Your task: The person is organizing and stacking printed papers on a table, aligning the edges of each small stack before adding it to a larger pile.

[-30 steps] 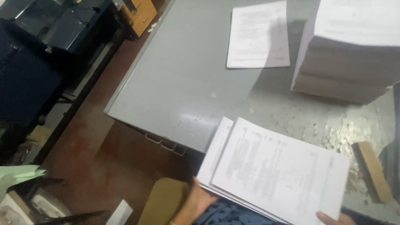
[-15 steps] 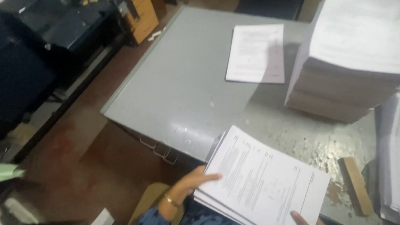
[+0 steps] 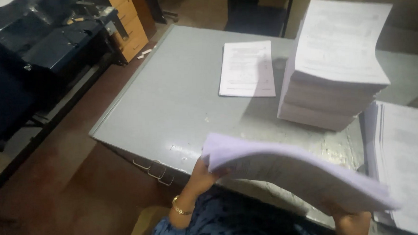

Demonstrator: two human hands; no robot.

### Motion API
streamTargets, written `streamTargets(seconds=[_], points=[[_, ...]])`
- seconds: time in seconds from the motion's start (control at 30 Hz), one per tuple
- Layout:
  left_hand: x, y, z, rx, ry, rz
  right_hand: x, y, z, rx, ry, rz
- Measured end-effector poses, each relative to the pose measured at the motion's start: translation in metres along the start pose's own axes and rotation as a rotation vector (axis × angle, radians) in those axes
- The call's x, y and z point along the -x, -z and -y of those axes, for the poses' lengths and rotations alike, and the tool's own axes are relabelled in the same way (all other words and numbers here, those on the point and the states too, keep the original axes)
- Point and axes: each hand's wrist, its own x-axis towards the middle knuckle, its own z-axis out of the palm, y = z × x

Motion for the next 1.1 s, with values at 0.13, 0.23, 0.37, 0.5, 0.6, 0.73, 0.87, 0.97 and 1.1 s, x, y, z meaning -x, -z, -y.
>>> streamTargets(seconds=[0.13, 0.23, 0.37, 0.5, 0.6, 0.73, 0.87, 0.97, 1.1], points=[[-0.019, -0.015, -0.013, 0.186, -0.214, 0.043, -0.002, 0.000, 0.071, -0.417, -0.117, 0.113], [-0.027, -0.014, -0.010, 0.198, -0.199, 0.061, -0.017, 0.008, 0.085, -0.112, 0.273, 0.060], [-0.031, -0.016, -0.026, 0.123, -0.306, 0.102, -0.010, -0.004, 0.109, -0.359, -0.036, -0.137], [-0.033, -0.019, -0.031, 0.056, -0.190, 0.104, -0.010, -0.002, 0.104, -0.303, 0.052, 0.002], [-0.061, -0.035, 0.049, 0.317, 0.047, -0.070, -0.029, 0.000, 0.084, -0.216, 0.043, 0.024], [-0.056, -0.055, 0.047, 0.324, -0.225, -0.251, -0.026, -0.022, -0.009, 0.075, -0.197, -0.251], [-0.052, -0.047, 0.039, 0.266, -0.186, -0.302, -0.040, -0.023, -0.066, 0.012, -0.080, -0.451], [-0.031, -0.034, 0.015, 0.228, -0.238, -0.287, -0.017, -0.002, 0.005, 0.082, 0.149, -0.227], [-0.027, -0.019, -0.019, 0.174, -0.191, 0.033, -0.040, -0.003, 0.041, -0.272, 0.051, 0.117]])
